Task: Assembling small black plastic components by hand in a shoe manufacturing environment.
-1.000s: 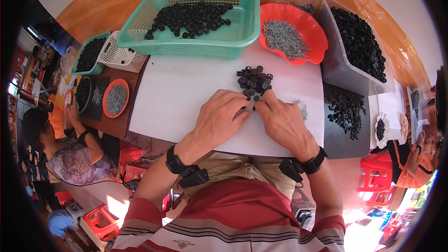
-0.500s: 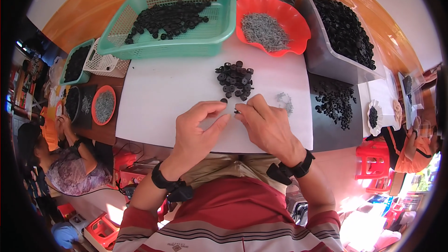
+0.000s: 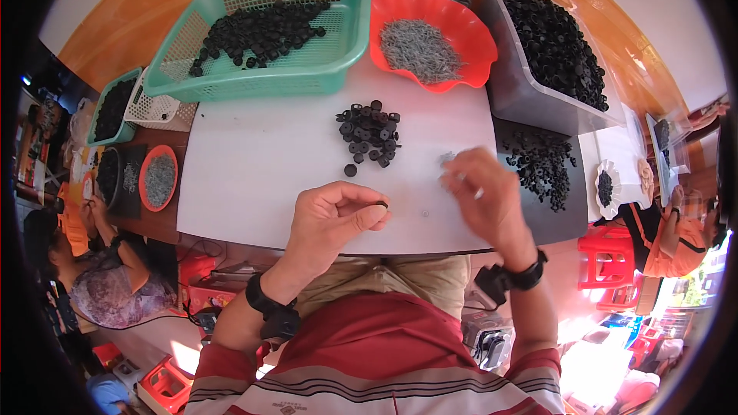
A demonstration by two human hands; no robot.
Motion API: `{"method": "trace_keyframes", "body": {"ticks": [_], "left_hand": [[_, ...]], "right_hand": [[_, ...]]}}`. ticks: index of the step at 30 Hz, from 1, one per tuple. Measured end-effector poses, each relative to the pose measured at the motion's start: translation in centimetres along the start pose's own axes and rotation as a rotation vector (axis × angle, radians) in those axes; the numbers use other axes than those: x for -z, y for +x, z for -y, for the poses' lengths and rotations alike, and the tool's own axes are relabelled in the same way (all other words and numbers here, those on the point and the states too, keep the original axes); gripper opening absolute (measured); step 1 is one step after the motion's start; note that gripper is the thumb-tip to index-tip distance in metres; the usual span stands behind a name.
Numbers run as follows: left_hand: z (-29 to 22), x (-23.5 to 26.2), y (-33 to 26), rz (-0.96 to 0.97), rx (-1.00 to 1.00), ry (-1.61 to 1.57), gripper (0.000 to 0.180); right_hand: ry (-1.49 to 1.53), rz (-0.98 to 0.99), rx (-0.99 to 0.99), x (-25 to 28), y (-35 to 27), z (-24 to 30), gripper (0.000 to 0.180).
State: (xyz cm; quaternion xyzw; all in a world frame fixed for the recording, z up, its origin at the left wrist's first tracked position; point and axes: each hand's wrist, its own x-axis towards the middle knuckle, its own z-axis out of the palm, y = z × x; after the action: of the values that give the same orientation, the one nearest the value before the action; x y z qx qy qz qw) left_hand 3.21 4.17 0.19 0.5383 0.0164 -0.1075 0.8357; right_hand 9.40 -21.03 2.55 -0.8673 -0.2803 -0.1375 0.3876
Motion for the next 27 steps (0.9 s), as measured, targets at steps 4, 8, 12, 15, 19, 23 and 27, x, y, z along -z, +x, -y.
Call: {"method": "trace_keyframes", "body": {"ticks": [4,8,12,15,19,23,27], "left_hand": [[0.4,-0.3,0.2,-0.007,-0.035,0.044,0.015],[0.5,-0.6,0.3,0.02,-0.054,0.034,0.017],[0.6,-0.6,0.3,0.042,-0.057,0.022,0.017],[0.5,-0.5,0.4,0.042,-0.051,0.027,0.017],[0.8,-0.5,0.6,0.046,-0.039,0.011,0.017],[0.7,-0.6,0.6,0.041,-0.053,0.012,0.017],[0.6,-0.7,0.7,0.043,-0.045,0.031,0.017]], "right_hand": [[-0.178,0.117,-0.236,2.3,2.2,-2.3,0.018],[-0.262,0.261,-0.291,2.3,2.7,-2.9,0.018],[-0.307,0.319,-0.312,2.1,3.0,-2.5,0.015],[-0.333,0.327,-0.334,1.7,2.9,-2.3,0.012],[-0.344,0.293,-0.282,1.5,2.3,-2.4,0.01],[-0.286,0.248,-0.247,1.8,2.0,-2.5,0.007],[-0.255,0.25,-0.271,2.5,1.7,-2.2,0.01]]}}
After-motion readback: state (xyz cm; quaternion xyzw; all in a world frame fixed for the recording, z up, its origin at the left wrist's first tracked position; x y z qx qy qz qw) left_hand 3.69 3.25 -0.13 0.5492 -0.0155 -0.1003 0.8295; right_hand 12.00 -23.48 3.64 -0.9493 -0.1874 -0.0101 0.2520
